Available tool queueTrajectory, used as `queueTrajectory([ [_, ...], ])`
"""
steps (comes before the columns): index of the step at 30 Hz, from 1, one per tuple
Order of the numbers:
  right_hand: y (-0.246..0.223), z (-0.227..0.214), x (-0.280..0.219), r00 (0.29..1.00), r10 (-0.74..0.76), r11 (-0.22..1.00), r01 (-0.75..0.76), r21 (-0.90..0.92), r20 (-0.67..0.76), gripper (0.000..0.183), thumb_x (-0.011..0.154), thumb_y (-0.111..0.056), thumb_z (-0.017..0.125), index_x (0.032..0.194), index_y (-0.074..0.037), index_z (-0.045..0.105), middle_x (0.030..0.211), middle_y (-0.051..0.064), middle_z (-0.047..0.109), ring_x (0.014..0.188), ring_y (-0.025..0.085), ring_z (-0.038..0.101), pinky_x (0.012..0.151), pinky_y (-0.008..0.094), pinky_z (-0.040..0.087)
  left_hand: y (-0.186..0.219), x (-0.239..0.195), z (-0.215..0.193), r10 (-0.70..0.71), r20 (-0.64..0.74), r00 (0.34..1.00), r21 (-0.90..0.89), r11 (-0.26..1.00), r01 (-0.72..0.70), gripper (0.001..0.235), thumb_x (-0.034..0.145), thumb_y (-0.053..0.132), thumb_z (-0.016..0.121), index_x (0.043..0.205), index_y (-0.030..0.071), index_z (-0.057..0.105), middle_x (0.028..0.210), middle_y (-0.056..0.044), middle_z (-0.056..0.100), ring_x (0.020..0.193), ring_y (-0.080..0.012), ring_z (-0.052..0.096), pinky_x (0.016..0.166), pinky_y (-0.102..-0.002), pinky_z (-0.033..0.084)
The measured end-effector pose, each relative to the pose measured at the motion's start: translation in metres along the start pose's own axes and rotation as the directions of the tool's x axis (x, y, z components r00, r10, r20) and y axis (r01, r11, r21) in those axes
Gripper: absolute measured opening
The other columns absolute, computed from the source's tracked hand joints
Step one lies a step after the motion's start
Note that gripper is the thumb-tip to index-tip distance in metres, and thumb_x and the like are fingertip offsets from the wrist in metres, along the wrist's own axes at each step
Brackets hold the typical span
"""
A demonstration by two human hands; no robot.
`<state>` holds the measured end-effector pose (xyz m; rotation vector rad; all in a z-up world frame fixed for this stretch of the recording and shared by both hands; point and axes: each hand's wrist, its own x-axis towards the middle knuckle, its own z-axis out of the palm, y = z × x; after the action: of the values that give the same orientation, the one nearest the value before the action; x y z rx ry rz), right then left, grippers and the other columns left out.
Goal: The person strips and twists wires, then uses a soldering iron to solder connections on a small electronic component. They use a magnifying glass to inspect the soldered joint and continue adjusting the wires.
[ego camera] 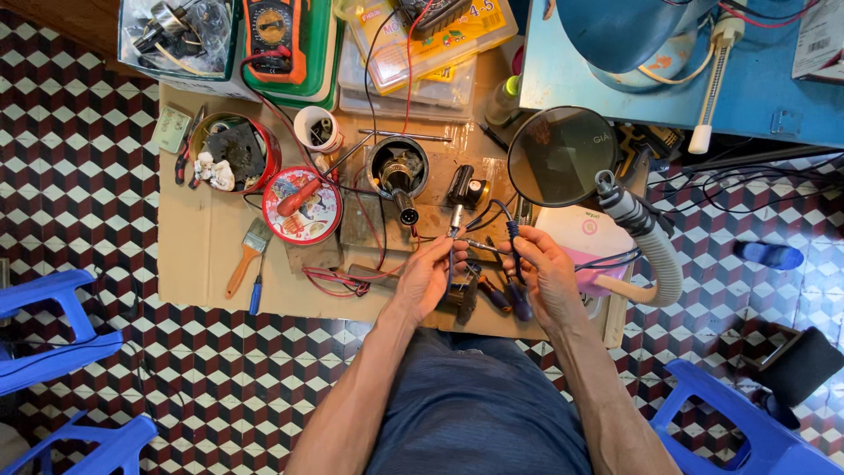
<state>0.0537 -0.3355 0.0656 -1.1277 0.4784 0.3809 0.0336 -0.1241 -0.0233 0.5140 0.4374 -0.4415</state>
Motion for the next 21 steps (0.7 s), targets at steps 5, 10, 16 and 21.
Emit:
queueTrajectory([
  [5, 0.009, 0.004, 0.004, 0.999, 0.024, 1.0, -0.024, 0.002, 0.028, 0.035, 0.096, -0.012, 0.066, 0.127, 0.0, 0.058, 0.101, 0.012, 0.07, 0.081, 0.016, 0.064, 0.076, 0.028, 0.054, 0.009, -0.018, 0.039, -0.033, 0.14, 0.99, -0.123, 0.991, 0.051, 0.045, 0.107, 0.016, 0.055, 0.149, 0.001, 0.052, 0.104, -0.002, 0.065, 0.095, -0.0109, 0.059, 0.087, -0.026, 0.051],
  [10, 0.016, 0.004, 0.006, 0.998, 0.025, 1.0, -0.025, -0.014, 0.051, 0.036, 0.096, -0.012, 0.067, 0.128, 0.001, 0.058, 0.103, 0.013, 0.071, 0.085, 0.016, 0.066, 0.079, 0.028, 0.055, 0.017, -0.024, 0.056, -0.013, 0.178, 0.984, -0.168, 0.985, 0.043, 0.047, 0.107, 0.017, 0.055, 0.151, 0.001, 0.048, 0.106, -0.002, 0.064, 0.098, -0.0115, 0.059, 0.089, -0.027, 0.051],
  [16, 0.016, 0.006, 0.008, 0.998, 0.01, 1.0, -0.009, -0.016, 0.068, 0.037, 0.096, -0.011, 0.067, 0.13, 0.001, 0.058, 0.106, 0.013, 0.07, 0.089, 0.016, 0.066, 0.082, 0.028, 0.055, 0.021, -0.023, 0.06, -0.034, 0.16, 0.986, -0.163, 0.985, 0.06, 0.045, 0.107, 0.017, 0.055, 0.148, 0.002, 0.05, 0.108, -0.002, 0.065, 0.101, -0.0115, 0.06, 0.09, -0.027, 0.051],
  [21, 0.012, 0.011, 0.002, 0.994, 0.015, 1.0, -0.017, 0.019, 0.112, 0.035, 0.098, -0.012, 0.064, 0.131, -0.001, 0.059, 0.108, 0.01, 0.07, 0.096, 0.016, 0.066, 0.088, 0.031, 0.054, 0.02, -0.022, 0.049, -0.017, 0.171, 0.985, -0.119, 0.992, 0.038, 0.04, 0.107, 0.018, 0.056, 0.144, 0.004, 0.054, 0.111, -0.003, 0.065, 0.102, -0.0121, 0.06, 0.091, -0.029, 0.05],
])
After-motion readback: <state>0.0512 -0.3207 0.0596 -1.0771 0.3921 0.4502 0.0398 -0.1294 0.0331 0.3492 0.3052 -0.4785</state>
